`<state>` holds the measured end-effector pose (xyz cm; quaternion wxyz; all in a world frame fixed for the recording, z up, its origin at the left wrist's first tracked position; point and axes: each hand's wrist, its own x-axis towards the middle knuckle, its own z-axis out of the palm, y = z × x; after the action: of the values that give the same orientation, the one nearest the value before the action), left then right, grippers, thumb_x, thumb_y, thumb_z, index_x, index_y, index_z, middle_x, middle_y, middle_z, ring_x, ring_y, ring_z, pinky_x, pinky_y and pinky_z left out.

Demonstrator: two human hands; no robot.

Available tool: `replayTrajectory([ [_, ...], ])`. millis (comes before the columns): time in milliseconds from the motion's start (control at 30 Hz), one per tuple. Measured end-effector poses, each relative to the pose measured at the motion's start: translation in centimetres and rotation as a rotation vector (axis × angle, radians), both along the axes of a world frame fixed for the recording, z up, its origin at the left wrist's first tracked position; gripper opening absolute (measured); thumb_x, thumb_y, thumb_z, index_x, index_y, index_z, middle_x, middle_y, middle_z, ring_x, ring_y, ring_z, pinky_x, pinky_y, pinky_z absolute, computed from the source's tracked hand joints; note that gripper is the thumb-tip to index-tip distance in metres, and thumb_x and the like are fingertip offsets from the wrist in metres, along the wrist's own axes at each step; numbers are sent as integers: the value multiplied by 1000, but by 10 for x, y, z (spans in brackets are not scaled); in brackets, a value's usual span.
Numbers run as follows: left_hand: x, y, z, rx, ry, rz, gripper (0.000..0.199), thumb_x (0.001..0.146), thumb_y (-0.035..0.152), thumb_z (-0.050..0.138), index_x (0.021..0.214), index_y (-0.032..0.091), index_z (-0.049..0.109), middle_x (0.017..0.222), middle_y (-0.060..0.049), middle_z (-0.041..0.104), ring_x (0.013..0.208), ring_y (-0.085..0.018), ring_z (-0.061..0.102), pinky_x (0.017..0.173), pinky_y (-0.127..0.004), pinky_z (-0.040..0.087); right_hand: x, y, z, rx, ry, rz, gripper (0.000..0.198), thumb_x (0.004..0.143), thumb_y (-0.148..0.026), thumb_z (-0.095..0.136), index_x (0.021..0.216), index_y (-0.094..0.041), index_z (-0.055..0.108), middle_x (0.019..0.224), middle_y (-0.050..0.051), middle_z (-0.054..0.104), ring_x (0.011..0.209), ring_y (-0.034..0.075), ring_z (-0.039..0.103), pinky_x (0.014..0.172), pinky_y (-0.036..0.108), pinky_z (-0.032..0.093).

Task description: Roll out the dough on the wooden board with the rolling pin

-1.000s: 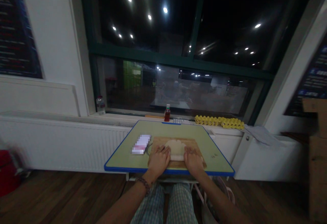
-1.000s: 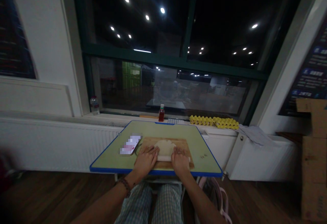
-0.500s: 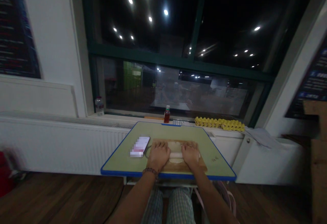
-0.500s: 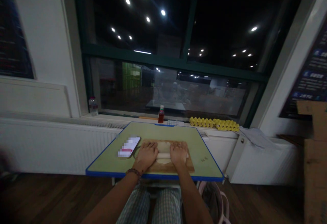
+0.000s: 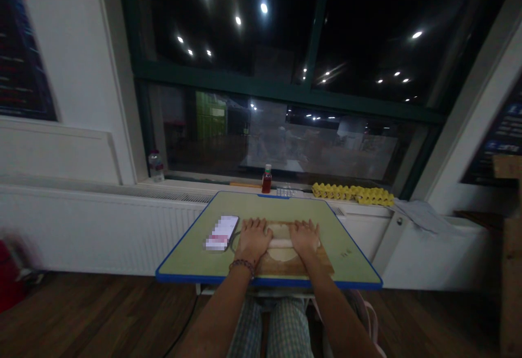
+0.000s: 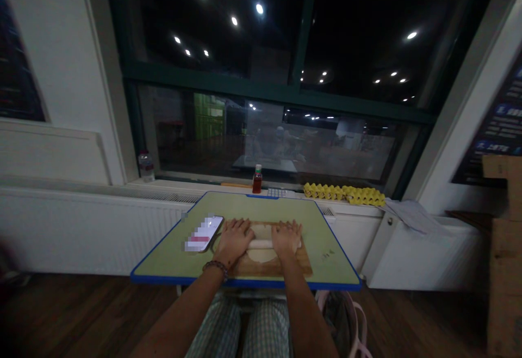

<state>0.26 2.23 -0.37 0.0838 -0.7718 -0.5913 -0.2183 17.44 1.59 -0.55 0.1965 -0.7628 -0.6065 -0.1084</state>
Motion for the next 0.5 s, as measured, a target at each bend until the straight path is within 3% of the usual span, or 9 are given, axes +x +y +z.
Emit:
replayTrajectory([
  [200, 0, 7, -1, -48, 13, 44, 55, 95, 42, 35, 136, 12, 56, 142, -16, 55, 136, -37, 42, 114, -57, 21, 0, 3, 0, 28, 20, 1, 44, 96, -34, 38, 122, -16, 68, 128, 16, 65, 135, 32, 42, 114, 52, 14],
  [500, 3, 7, 8, -110, 17, 110, 59, 96, 46, 31, 144, 16, 49, 149, -13, 48, 142, -33, 34, 118, -54, 17, 1, 11, -1, 4, 61, 14, 46, 97, -38, 35, 126, -19, 67, 131, 12, 64, 139, 31, 38, 115, 49, 12],
])
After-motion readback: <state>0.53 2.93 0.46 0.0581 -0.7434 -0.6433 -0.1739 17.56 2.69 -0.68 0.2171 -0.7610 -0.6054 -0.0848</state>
